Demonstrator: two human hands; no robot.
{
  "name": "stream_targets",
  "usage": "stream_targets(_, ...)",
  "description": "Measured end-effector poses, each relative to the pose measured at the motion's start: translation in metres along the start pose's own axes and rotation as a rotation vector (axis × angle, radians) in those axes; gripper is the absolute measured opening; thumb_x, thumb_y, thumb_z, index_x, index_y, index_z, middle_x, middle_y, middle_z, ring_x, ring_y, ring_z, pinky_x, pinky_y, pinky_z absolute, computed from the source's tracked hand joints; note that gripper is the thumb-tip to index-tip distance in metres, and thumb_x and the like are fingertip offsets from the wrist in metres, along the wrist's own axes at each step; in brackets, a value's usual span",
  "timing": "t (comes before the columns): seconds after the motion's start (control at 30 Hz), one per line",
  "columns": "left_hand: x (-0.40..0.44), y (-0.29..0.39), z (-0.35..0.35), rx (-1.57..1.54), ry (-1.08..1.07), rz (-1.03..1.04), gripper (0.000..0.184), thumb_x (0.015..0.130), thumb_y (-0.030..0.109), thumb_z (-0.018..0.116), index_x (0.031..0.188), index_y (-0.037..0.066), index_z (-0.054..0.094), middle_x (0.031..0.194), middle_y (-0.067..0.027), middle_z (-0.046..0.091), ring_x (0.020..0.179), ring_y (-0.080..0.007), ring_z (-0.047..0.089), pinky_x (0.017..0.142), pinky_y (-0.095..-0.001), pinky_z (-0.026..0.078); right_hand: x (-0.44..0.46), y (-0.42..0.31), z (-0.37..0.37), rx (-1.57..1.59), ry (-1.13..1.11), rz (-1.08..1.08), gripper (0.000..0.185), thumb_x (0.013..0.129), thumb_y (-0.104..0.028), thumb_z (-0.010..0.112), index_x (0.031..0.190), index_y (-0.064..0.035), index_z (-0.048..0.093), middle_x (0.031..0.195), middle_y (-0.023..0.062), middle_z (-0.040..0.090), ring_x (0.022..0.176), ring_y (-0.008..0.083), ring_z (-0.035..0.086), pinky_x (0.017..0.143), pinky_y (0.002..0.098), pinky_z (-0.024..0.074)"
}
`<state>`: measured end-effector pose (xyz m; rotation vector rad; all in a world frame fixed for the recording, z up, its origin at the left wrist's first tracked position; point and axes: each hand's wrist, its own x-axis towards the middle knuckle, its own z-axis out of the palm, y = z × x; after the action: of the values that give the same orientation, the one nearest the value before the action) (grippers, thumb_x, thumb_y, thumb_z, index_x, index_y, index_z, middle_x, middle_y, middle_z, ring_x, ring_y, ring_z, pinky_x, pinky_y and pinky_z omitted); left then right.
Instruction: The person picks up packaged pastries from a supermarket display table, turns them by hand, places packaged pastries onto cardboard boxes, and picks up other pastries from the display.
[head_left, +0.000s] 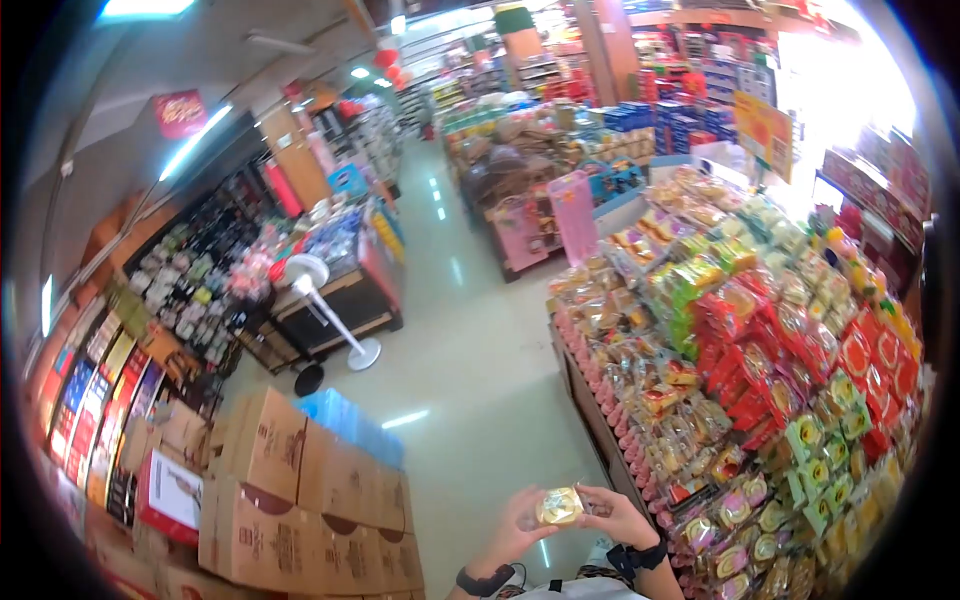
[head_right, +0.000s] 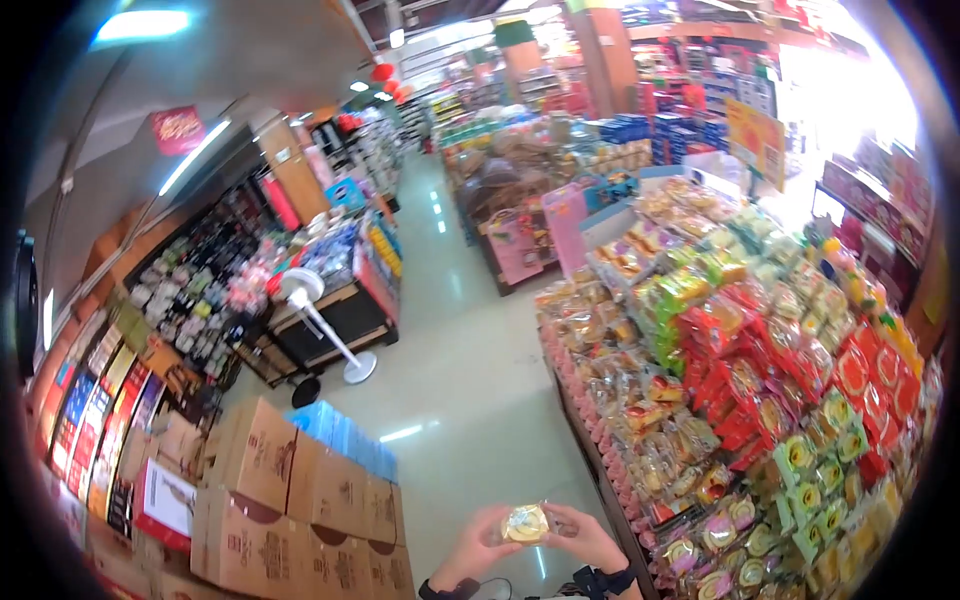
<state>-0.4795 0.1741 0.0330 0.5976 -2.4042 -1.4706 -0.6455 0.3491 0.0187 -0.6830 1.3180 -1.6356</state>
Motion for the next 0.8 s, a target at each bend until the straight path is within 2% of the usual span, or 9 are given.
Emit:
stream_targets(0.03, -0.010, 0.001, -0.006, 0.007, 0.033, -0.024, 0.072, 0.078, 0.030, 0.086, 0.141, 0.012, 0.056, 0.150, -0.0167, 0.046, 0.136, -0.0329, 0.047, 0.112, -0.0431, 0.040, 0.004, 0.001, 0.006, -0.019, -0.036, 0.014, 0.064, 0.089, -0.012, 0.077, 0.145, 0.0024, 0.048, 0.131, 0.0116, 0.062, 0.097, 0.0085, 0.063, 0.081, 0.0244, 0.0539)
stream_targets(0.13, -0.041, -0.009, -0.022, -0.061, 0.135, -0.069, 0.071, 0.078, 0.031, 0.086, 0.140, 0.012, 0.057, 0.149, -0.0167, 0.047, 0.136, -0.0328, 0.047, 0.112, -0.0427, 0.041, 0.019, 0.013, 0.028, -0.108, -0.145, 0.003, 0.063, 0.089, -0.011, 0.076, 0.145, 0.0025, 0.048, 0.130, 0.0124, 0.062, 0.098, 0.0090, 0.063, 0.081, 0.0241, 0.0537)
stream_targets(0.37, -0.145, -0.021, -0.074, -0.048, 0.468, -0.122, 0.069, 0.080, 0.028, 0.085, 0.141, 0.011, 0.056, 0.151, -0.0177, 0.044, 0.134, -0.0303, 0.049, 0.105, -0.0394, 0.048, 0.039, 0.020, 0.136, -0.109, -0.426, 0.096, 0.064, 0.088, -0.007, 0.077, 0.144, 0.0032, 0.048, 0.125, 0.0132, 0.065, 0.098, 0.0122, 0.065, 0.082, 0.0267, 0.0549)
stream_targets(0.47, -0.196, -0.055, -0.088, -0.237, 0.612, -0.023, 0.068, 0.082, 0.024, 0.083, 0.141, 0.010, 0.054, 0.149, -0.0189, 0.045, 0.134, -0.0305, 0.049, 0.105, -0.0398, 0.047, 0.048, 0.042, 0.189, -0.206, -0.556, 0.133, 0.065, 0.087, -0.003, 0.076, 0.145, 0.0035, 0.047, 0.123, 0.0139, 0.065, 0.098, 0.0138, 0.065, 0.083, 0.0279, 0.0553)
stream_targets(0.53, -0.238, -0.050, -0.095, -0.184, 0.763, -0.101, 0.068, 0.081, 0.020, 0.083, 0.142, 0.010, 0.053, 0.145, -0.0208, 0.047, 0.134, -0.0320, 0.049, 0.106, -0.0400, 0.047, 0.047, 0.036, 0.234, -0.243, -0.680, 0.182, 0.066, 0.086, 0.004, 0.071, 0.146, 0.0064, 0.044, 0.125, 0.0164, 0.064, 0.097, 0.0154, 0.066, 0.084, 0.0279, 0.0549)
stream_targets(0.6, -0.268, -0.046, -0.102, -0.041, 0.862, -0.136, 0.069, 0.081, 0.018, 0.083, 0.142, 0.011, 0.053, 0.145, -0.0218, 0.046, 0.135, -0.0333, 0.048, 0.105, -0.0399, 0.048, 0.044, 0.041, 0.266, -0.239, -0.795, 0.166, 0.066, 0.087, 0.004, 0.070, 0.146, 0.0078, 0.041, 0.126, 0.0172, 0.064, 0.099, 0.0160, 0.065, 0.084, 0.0280, 0.0549)
stream_targets(0.63, -0.279, -0.043, -0.101, -0.148, 0.931, -0.173, 0.069, 0.080, 0.019, 0.083, 0.142, 0.012, 0.054, 0.146, -0.0217, 0.045, 0.134, -0.0355, 0.048, 0.102, -0.0401, 0.050, 0.044, 0.044, 0.278, -0.282, -0.850, 0.146, 0.066, 0.087, 0.004, 0.069, 0.146, 0.0078, 0.041, 0.127, 0.0176, 0.063, 0.102, 0.0164, 0.064, 0.084, 0.0284, 0.0551)
stream_targets(0.8, -0.345, -0.041, -0.111, -0.213, 1.116, -0.242, 0.068, 0.079, 0.018, 0.084, 0.140, 0.013, 0.055, 0.147, -0.0207, 0.044, 0.135, -0.0358, 0.048, 0.099, -0.0394, 0.054, 0.027, 0.060, 0.349, -0.328, -1.020, 0.168, 0.064, 0.088, 0.004, 0.069, 0.146, 0.0071, 0.041, 0.126, 0.0174, 0.063, 0.104, 0.0175, 0.064, 0.085, 0.0293, 0.0551)
